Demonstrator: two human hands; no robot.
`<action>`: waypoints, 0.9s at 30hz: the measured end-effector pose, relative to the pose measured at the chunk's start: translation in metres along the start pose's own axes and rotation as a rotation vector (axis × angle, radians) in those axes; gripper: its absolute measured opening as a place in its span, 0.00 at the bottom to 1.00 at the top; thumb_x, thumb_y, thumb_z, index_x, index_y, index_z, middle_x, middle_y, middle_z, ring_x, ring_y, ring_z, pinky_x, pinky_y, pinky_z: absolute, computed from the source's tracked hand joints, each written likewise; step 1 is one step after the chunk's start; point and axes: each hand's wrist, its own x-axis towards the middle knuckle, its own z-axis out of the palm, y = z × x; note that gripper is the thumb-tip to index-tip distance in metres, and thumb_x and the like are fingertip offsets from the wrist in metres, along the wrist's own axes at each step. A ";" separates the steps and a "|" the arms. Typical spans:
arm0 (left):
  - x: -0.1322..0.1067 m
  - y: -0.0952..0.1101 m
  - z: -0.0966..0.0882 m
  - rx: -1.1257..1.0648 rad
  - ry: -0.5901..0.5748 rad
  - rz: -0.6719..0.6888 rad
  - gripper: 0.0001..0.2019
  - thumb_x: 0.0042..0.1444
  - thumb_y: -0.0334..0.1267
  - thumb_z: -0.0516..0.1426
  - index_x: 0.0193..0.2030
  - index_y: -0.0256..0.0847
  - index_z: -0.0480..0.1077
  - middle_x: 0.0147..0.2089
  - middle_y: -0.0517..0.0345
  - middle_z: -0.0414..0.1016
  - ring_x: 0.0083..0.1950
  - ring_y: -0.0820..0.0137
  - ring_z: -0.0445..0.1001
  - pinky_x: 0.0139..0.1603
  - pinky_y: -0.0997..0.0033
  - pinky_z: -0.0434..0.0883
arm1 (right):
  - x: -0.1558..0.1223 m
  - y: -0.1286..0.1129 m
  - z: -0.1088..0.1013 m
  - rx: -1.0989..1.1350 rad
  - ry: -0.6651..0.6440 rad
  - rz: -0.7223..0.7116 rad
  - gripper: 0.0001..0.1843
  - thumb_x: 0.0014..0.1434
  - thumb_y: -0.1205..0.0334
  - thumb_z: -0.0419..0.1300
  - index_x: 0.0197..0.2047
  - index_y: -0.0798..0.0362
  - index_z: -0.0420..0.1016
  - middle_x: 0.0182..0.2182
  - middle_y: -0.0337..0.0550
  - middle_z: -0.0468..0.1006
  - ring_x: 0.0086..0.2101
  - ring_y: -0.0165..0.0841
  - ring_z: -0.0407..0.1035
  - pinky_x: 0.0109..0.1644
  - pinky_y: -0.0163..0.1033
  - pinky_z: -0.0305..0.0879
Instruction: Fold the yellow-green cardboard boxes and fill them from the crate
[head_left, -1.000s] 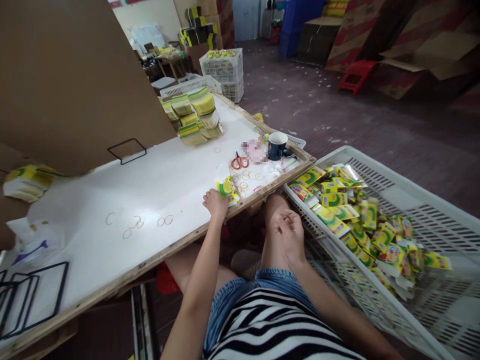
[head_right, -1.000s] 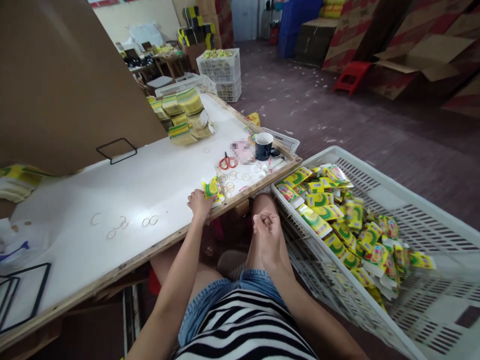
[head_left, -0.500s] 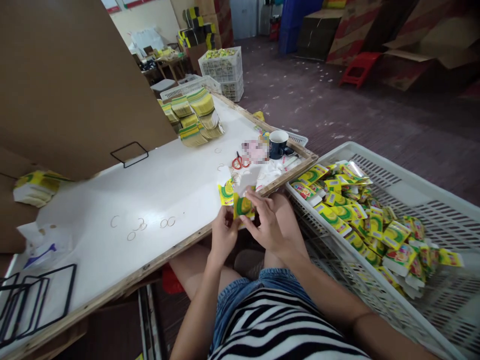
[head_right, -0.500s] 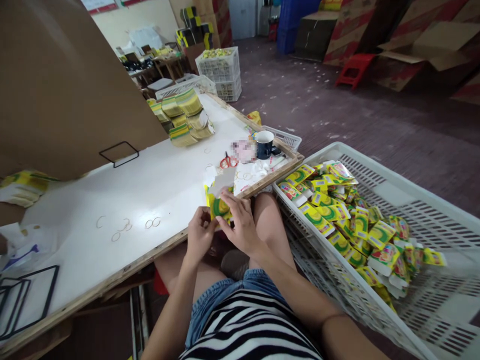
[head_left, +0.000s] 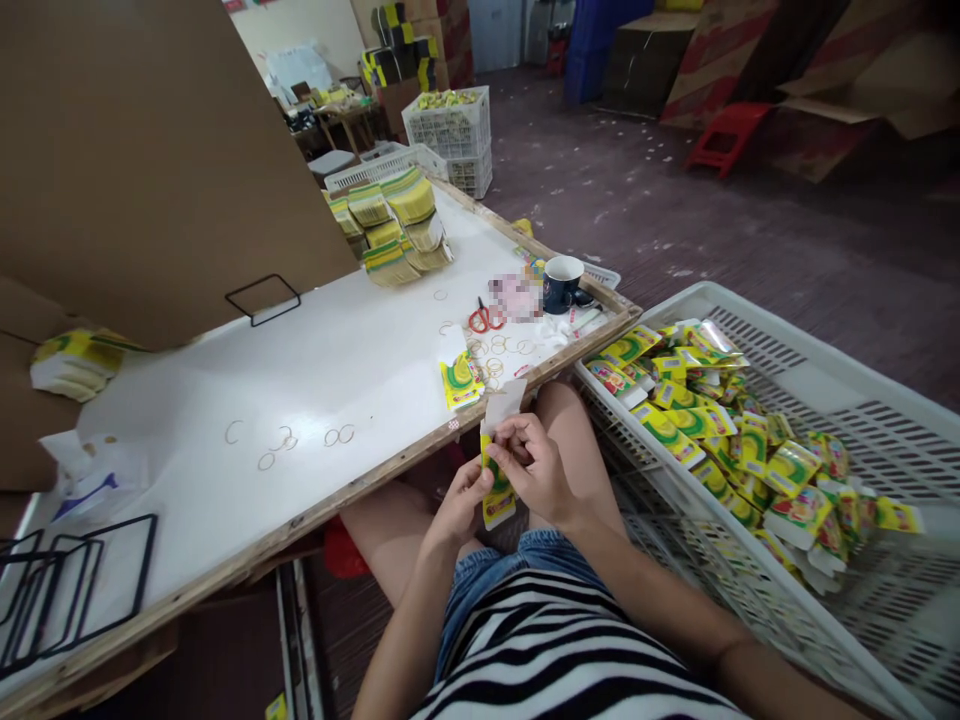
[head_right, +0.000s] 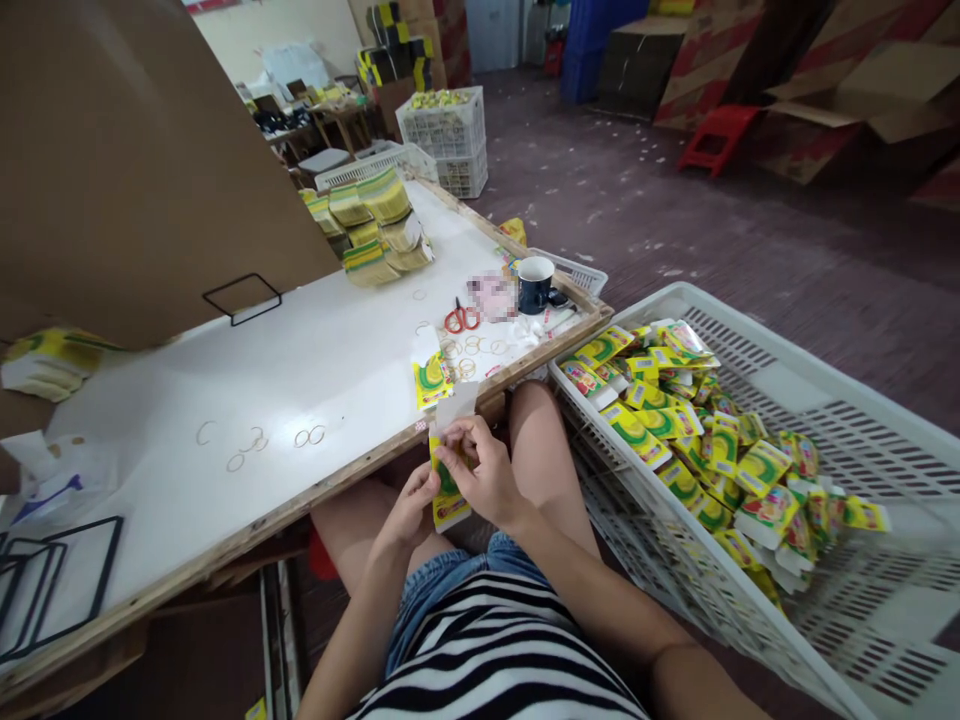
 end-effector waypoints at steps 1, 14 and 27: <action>0.000 0.001 0.000 -0.007 -0.011 0.000 0.31 0.40 0.63 0.64 0.41 0.37 0.74 0.33 0.51 0.77 0.40 0.58 0.77 0.39 0.63 0.73 | 0.000 0.000 -0.001 0.008 -0.003 0.012 0.08 0.60 0.60 0.58 0.42 0.48 0.63 0.31 0.37 0.69 0.24 0.27 0.60 0.28 0.33 0.60; 0.000 0.000 -0.006 0.110 0.271 0.181 0.20 0.47 0.50 0.65 0.39 0.35 0.74 0.31 0.57 0.77 0.29 0.73 0.71 0.32 0.76 0.68 | -0.010 0.006 -0.004 -0.075 0.093 0.074 0.18 0.60 0.55 0.59 0.52 0.50 0.67 0.44 0.46 0.71 0.36 0.33 0.65 0.38 0.37 0.65; 0.002 -0.001 -0.004 0.204 0.276 0.166 0.22 0.49 0.54 0.63 0.42 0.36 0.72 0.32 0.57 0.75 0.31 0.72 0.70 0.35 0.74 0.68 | -0.004 0.016 -0.015 -0.065 -0.033 0.107 0.22 0.61 0.49 0.58 0.54 0.51 0.68 0.46 0.49 0.73 0.41 0.37 0.68 0.45 0.43 0.68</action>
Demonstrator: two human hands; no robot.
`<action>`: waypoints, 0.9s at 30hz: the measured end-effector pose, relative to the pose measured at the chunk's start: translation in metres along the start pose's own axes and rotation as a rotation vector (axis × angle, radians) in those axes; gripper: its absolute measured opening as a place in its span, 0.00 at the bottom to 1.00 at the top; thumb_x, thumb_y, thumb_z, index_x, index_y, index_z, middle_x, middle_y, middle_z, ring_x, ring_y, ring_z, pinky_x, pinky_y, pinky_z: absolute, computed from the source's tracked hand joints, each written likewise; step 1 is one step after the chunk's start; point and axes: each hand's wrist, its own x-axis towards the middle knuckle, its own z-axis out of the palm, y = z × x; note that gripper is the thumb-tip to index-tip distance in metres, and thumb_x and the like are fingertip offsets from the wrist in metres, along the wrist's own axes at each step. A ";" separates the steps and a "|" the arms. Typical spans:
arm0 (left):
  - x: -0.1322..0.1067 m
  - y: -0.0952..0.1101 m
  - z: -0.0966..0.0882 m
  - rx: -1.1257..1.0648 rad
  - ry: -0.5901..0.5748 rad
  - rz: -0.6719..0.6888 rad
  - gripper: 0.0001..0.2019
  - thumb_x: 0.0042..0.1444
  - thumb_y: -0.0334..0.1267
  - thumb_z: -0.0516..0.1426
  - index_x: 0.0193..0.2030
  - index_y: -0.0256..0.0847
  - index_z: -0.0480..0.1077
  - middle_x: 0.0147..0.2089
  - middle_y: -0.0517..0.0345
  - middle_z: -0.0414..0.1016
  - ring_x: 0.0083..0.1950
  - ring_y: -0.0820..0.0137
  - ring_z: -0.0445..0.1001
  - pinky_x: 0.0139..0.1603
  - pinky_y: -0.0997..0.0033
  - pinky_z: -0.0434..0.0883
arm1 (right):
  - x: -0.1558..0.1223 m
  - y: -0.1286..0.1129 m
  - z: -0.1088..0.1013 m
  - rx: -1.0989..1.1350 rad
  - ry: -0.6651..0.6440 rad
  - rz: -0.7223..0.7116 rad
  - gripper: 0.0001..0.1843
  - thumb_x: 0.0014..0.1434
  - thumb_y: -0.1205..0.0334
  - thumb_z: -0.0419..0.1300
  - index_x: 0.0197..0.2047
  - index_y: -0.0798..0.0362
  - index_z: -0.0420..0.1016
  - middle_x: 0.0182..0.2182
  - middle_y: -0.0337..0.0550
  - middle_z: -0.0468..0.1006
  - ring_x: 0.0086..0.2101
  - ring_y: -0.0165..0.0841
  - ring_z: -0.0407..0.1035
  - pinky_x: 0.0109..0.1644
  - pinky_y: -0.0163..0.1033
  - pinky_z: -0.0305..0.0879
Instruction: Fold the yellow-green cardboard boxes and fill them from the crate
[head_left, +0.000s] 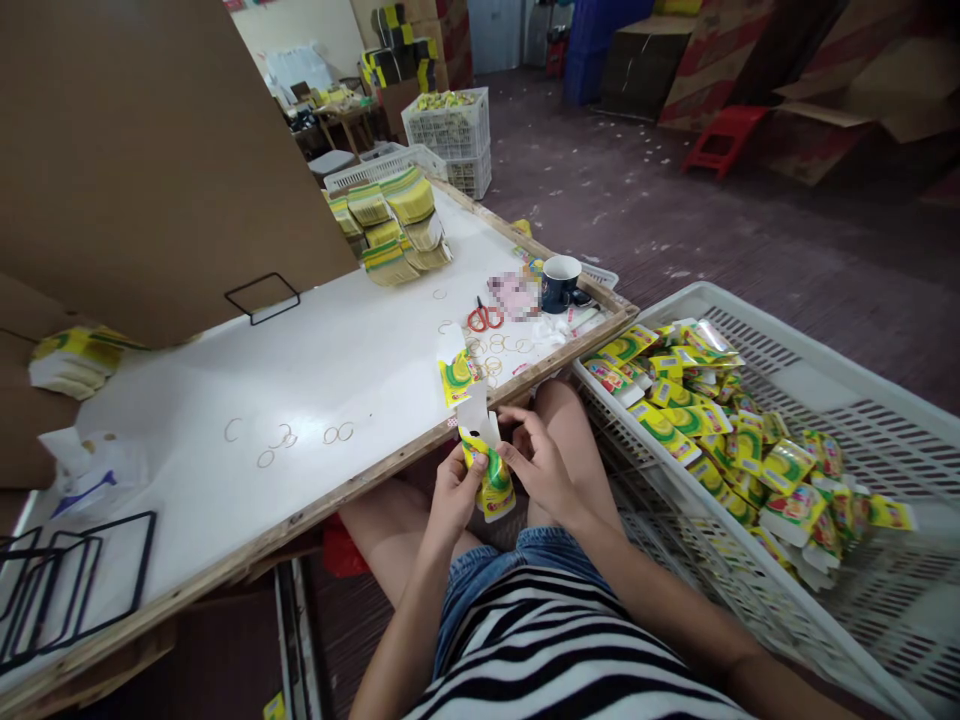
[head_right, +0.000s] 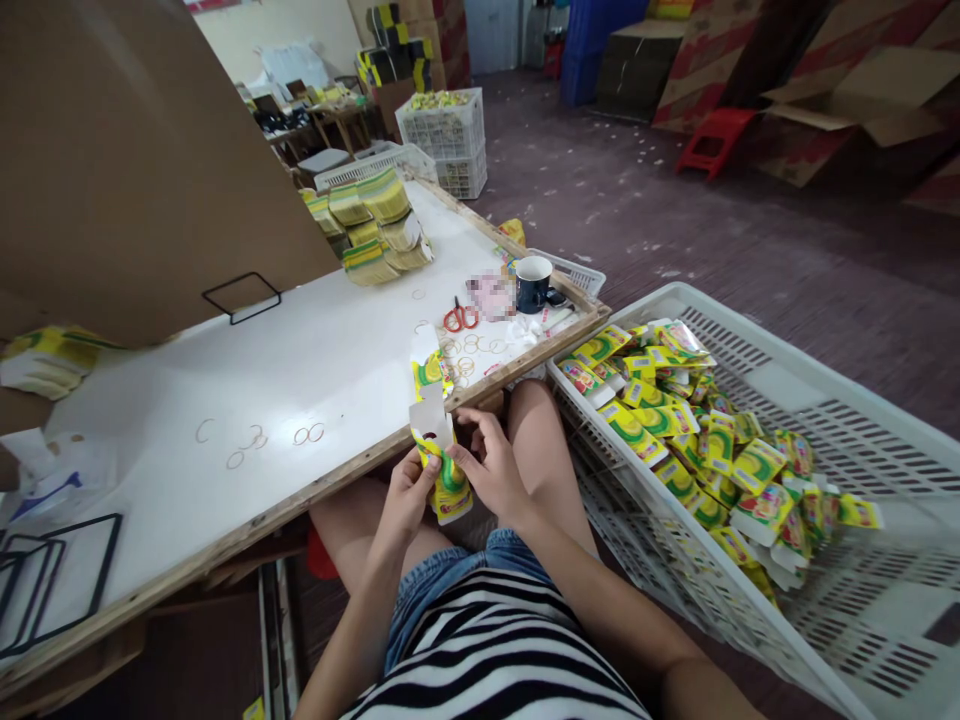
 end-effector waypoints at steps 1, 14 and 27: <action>0.000 -0.001 -0.001 0.012 0.001 0.006 0.22 0.50 0.54 0.62 0.42 0.37 0.71 0.33 0.57 0.75 0.32 0.72 0.70 0.35 0.74 0.68 | 0.001 -0.003 -0.002 -0.066 0.031 -0.052 0.23 0.60 0.50 0.59 0.55 0.50 0.68 0.49 0.50 0.71 0.43 0.39 0.67 0.47 0.45 0.67; -0.005 0.007 -0.007 0.341 -0.252 0.113 0.26 0.60 0.54 0.52 0.58 0.38 0.62 0.54 0.49 0.70 0.56 0.61 0.67 0.59 0.63 0.63 | 0.009 -0.010 -0.006 -0.235 -0.221 -0.166 0.10 0.63 0.61 0.56 0.31 0.50 0.74 0.54 0.46 0.69 0.53 0.42 0.59 0.59 0.54 0.58; -0.004 0.002 -0.004 0.272 -0.015 0.162 0.19 0.62 0.51 0.51 0.50 0.37 0.67 0.47 0.49 0.74 0.47 0.63 0.72 0.50 0.66 0.68 | 0.003 -0.002 0.000 0.095 -0.162 0.079 0.22 0.61 0.52 0.56 0.56 0.51 0.67 0.47 0.47 0.75 0.45 0.37 0.70 0.49 0.42 0.68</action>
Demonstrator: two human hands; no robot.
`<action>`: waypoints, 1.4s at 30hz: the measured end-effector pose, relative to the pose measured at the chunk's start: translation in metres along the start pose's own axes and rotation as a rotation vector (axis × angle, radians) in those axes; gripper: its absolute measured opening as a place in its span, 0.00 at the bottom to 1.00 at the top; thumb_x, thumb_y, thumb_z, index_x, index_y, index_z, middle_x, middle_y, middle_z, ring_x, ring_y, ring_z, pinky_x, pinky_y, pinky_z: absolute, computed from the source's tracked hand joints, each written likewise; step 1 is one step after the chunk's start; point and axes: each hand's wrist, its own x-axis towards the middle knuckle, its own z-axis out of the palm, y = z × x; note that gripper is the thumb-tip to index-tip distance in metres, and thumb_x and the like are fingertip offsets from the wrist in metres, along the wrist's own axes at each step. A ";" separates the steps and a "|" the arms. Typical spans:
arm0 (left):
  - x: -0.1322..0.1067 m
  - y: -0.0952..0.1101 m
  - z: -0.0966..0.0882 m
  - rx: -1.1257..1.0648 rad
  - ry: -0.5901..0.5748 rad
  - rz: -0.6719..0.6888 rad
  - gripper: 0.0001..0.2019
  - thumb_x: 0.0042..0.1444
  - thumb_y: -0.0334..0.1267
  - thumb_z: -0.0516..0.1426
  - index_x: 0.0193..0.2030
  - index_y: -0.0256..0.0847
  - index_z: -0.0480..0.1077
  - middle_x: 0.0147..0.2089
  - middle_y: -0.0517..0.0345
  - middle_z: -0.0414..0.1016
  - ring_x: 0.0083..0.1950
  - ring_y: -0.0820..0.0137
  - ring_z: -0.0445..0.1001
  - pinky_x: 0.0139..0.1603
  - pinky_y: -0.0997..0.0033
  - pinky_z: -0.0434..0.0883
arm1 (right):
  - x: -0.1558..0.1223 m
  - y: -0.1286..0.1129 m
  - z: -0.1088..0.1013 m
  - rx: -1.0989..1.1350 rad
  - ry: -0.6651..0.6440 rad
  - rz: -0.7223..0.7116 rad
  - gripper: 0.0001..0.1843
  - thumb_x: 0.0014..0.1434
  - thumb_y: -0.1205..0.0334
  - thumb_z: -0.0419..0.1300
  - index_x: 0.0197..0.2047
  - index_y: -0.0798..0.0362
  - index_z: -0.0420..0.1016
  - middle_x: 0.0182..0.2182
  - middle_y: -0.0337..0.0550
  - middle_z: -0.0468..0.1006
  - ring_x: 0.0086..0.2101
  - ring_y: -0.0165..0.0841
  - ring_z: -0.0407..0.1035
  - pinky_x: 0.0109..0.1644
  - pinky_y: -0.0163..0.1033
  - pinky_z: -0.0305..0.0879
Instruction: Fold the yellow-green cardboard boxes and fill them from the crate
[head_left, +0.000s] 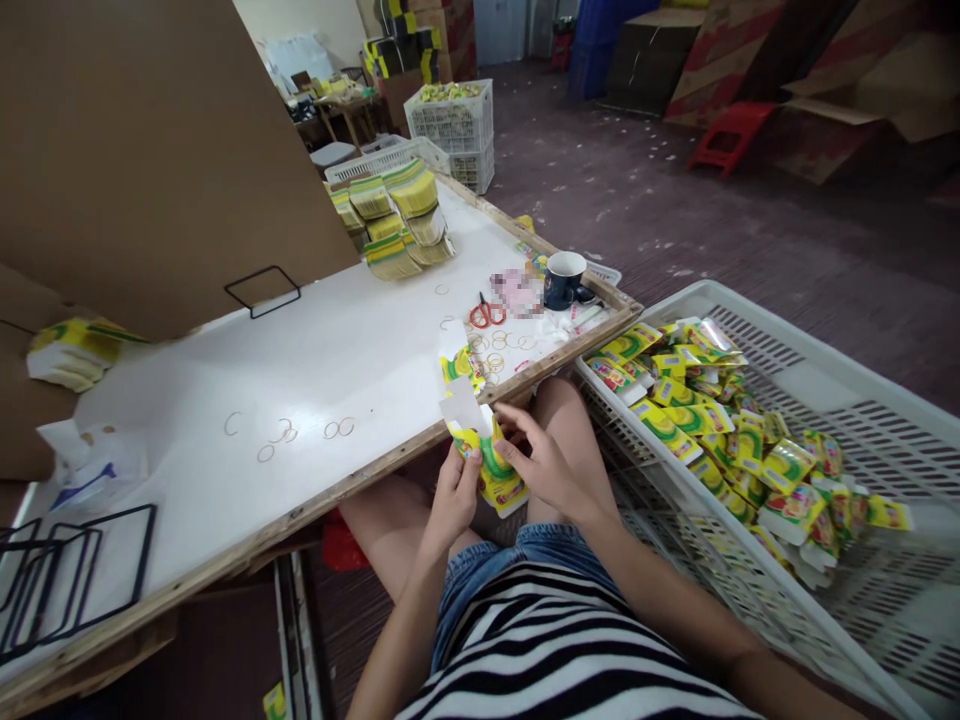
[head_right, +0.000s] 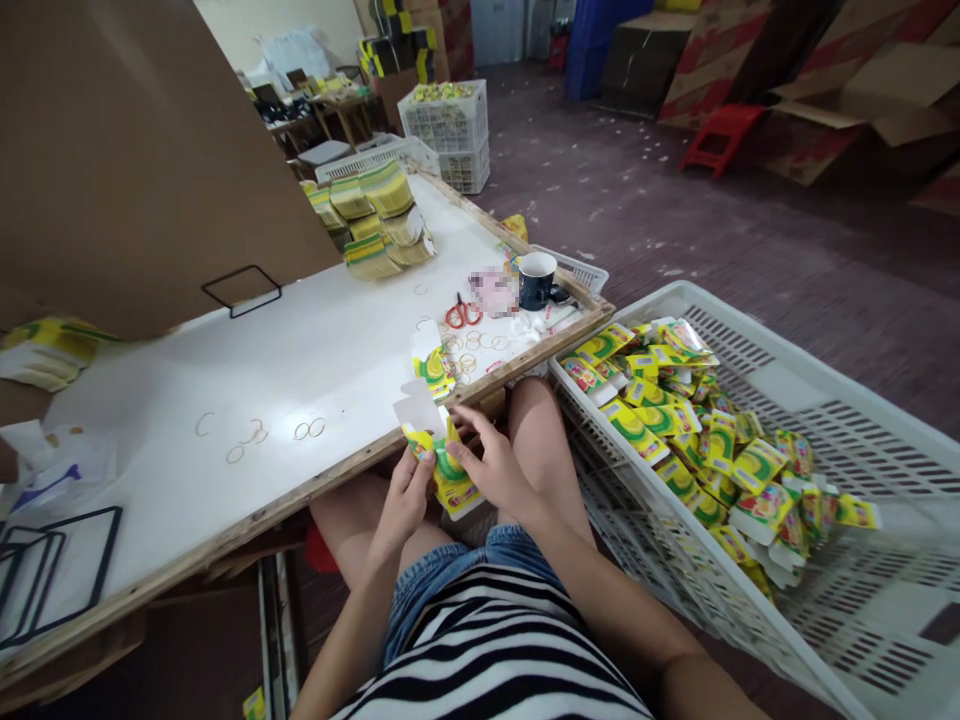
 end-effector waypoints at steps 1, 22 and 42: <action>0.000 -0.001 0.001 -0.010 0.010 0.002 0.18 0.62 0.50 0.51 0.49 0.37 0.67 0.46 0.50 0.74 0.47 0.64 0.72 0.50 0.66 0.68 | 0.000 0.002 -0.001 0.010 -0.047 0.054 0.19 0.61 0.50 0.56 0.50 0.53 0.71 0.41 0.45 0.77 0.41 0.37 0.71 0.44 0.40 0.69; -0.003 0.010 -0.014 -0.233 -0.142 -0.028 0.37 0.54 0.39 0.63 0.64 0.47 0.46 0.50 0.49 0.75 0.48 0.64 0.77 0.48 0.65 0.73 | -0.003 0.006 -0.011 0.099 -0.109 -0.042 0.21 0.62 0.57 0.56 0.57 0.49 0.63 0.42 0.44 0.72 0.38 0.31 0.70 0.40 0.36 0.69; -0.008 0.011 -0.021 -0.224 -0.253 -0.111 0.37 0.54 0.38 0.62 0.66 0.47 0.49 0.51 0.49 0.74 0.48 0.63 0.76 0.48 0.64 0.73 | 0.003 -0.002 -0.014 -0.054 -0.062 -0.147 0.17 0.64 0.50 0.54 0.48 0.50 0.76 0.38 0.45 0.73 0.40 0.35 0.69 0.47 0.41 0.66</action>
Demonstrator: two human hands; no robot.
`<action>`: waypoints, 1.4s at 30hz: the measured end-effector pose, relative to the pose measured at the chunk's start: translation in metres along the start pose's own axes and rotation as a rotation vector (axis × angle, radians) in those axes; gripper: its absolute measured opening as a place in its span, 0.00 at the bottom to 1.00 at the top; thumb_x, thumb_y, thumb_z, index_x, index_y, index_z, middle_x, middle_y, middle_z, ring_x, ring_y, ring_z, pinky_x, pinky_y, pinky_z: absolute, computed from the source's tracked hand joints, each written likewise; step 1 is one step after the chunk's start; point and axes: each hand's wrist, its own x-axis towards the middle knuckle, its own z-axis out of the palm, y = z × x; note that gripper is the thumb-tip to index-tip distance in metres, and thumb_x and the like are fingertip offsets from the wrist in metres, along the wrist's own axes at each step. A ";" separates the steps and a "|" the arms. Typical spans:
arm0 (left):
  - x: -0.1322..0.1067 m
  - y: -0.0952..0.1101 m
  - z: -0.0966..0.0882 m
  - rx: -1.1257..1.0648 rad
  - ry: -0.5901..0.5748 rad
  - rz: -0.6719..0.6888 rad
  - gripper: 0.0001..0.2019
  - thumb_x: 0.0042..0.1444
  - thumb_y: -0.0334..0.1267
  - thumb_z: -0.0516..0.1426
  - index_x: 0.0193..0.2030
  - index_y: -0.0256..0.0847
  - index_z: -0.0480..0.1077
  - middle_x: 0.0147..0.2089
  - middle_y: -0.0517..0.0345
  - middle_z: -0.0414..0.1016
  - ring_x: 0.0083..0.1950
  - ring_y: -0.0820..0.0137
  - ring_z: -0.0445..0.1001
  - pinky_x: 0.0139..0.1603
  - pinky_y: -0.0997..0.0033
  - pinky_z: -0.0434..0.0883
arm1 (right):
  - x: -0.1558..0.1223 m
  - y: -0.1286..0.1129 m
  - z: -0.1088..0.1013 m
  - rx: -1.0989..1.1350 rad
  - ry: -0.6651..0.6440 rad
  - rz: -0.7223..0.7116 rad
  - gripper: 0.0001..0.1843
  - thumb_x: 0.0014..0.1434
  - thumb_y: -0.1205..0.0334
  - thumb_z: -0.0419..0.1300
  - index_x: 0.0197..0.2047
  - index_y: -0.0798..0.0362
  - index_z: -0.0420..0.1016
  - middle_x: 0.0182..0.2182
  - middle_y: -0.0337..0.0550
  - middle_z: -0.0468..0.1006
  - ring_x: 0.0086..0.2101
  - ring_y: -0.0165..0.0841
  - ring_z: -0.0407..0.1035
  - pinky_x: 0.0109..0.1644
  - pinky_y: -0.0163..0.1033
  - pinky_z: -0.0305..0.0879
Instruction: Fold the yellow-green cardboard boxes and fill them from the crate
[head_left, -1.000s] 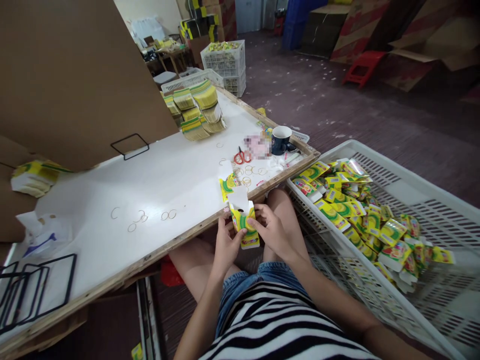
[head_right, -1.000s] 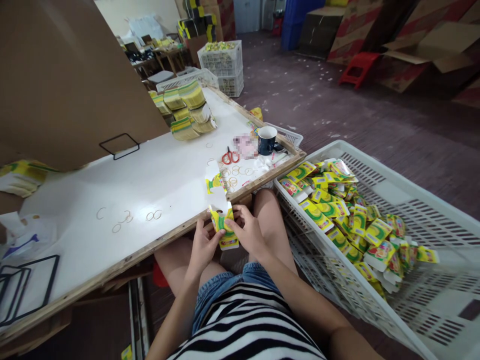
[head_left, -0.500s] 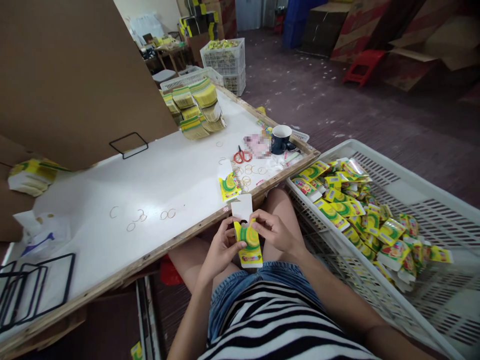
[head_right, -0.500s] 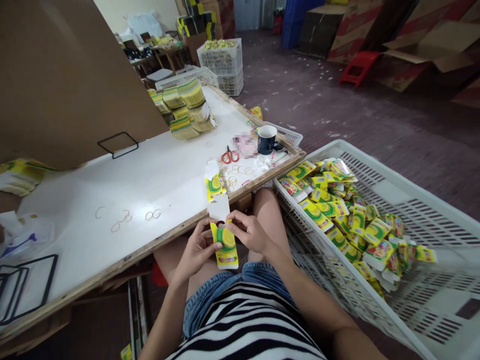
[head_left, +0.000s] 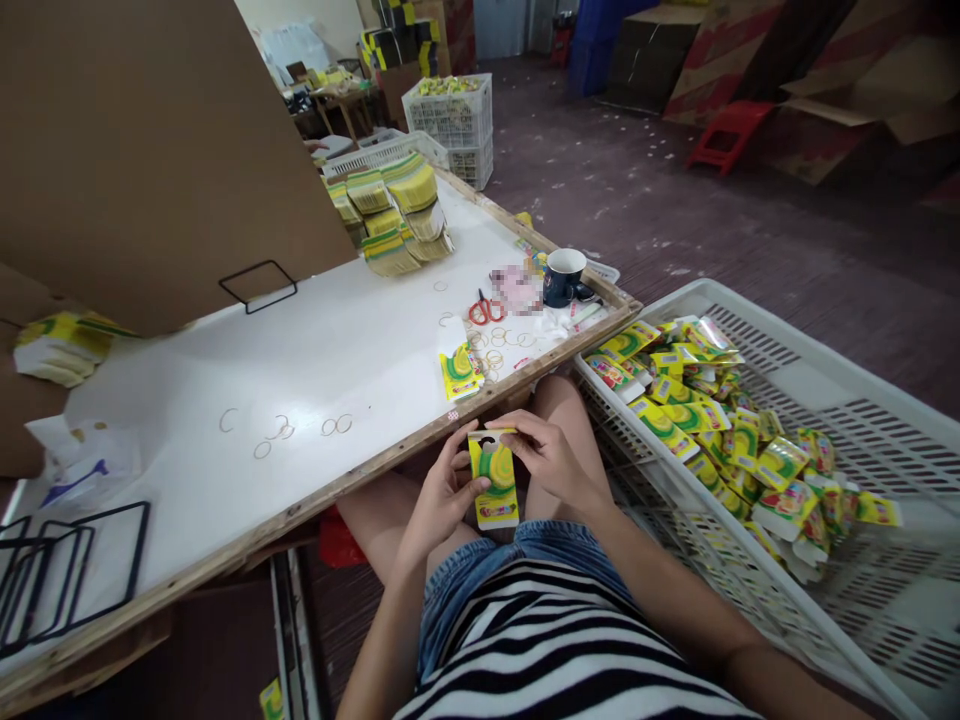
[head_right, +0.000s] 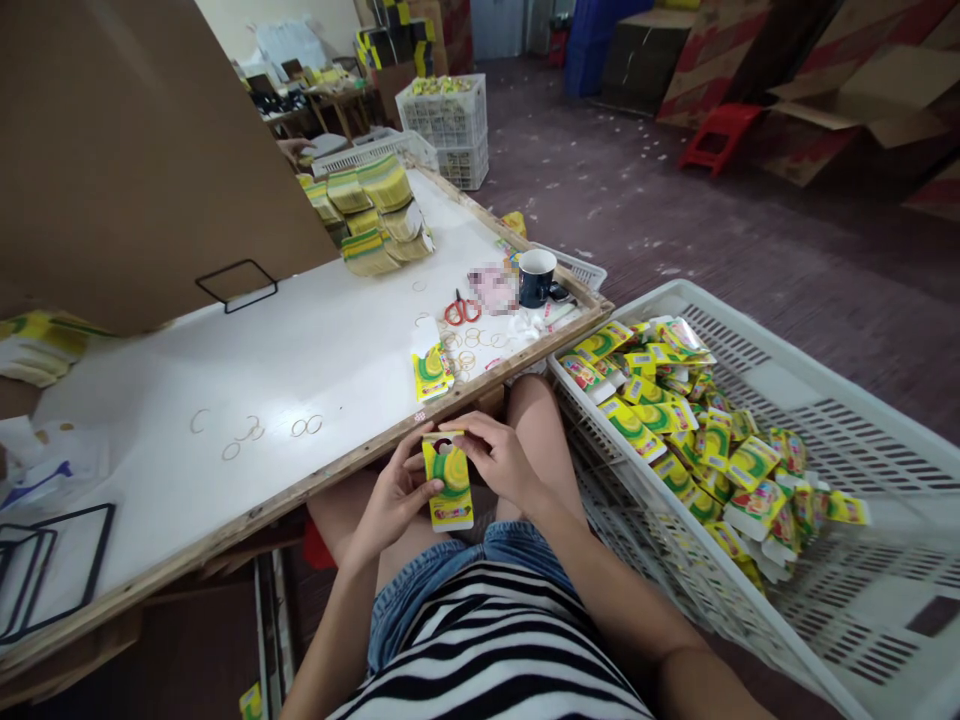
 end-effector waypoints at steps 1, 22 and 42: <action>0.000 -0.001 0.000 0.015 0.003 -0.003 0.32 0.54 0.38 0.62 0.64 0.45 0.54 0.51 0.48 0.74 0.47 0.63 0.76 0.48 0.65 0.73 | 0.000 -0.002 -0.003 -0.037 -0.011 -0.034 0.19 0.64 0.47 0.53 0.45 0.50 0.79 0.38 0.45 0.72 0.41 0.36 0.68 0.48 0.43 0.66; 0.003 -0.002 0.003 0.065 0.082 -0.014 0.32 0.54 0.40 0.62 0.65 0.43 0.58 0.43 0.53 0.74 0.43 0.66 0.75 0.46 0.67 0.72 | -0.001 -0.014 -0.004 -0.213 -0.125 0.286 0.20 0.53 0.65 0.59 0.51 0.52 0.71 0.38 0.42 0.79 0.31 0.32 0.71 0.34 0.36 0.66; 0.006 -0.007 0.002 0.062 0.208 0.024 0.30 0.48 0.37 0.65 0.59 0.44 0.63 0.36 0.60 0.70 0.35 0.71 0.73 0.40 0.71 0.72 | 0.003 -0.004 0.005 -0.337 -0.082 0.297 0.17 0.54 0.66 0.59 0.48 0.49 0.68 0.26 0.35 0.75 0.24 0.31 0.67 0.29 0.34 0.60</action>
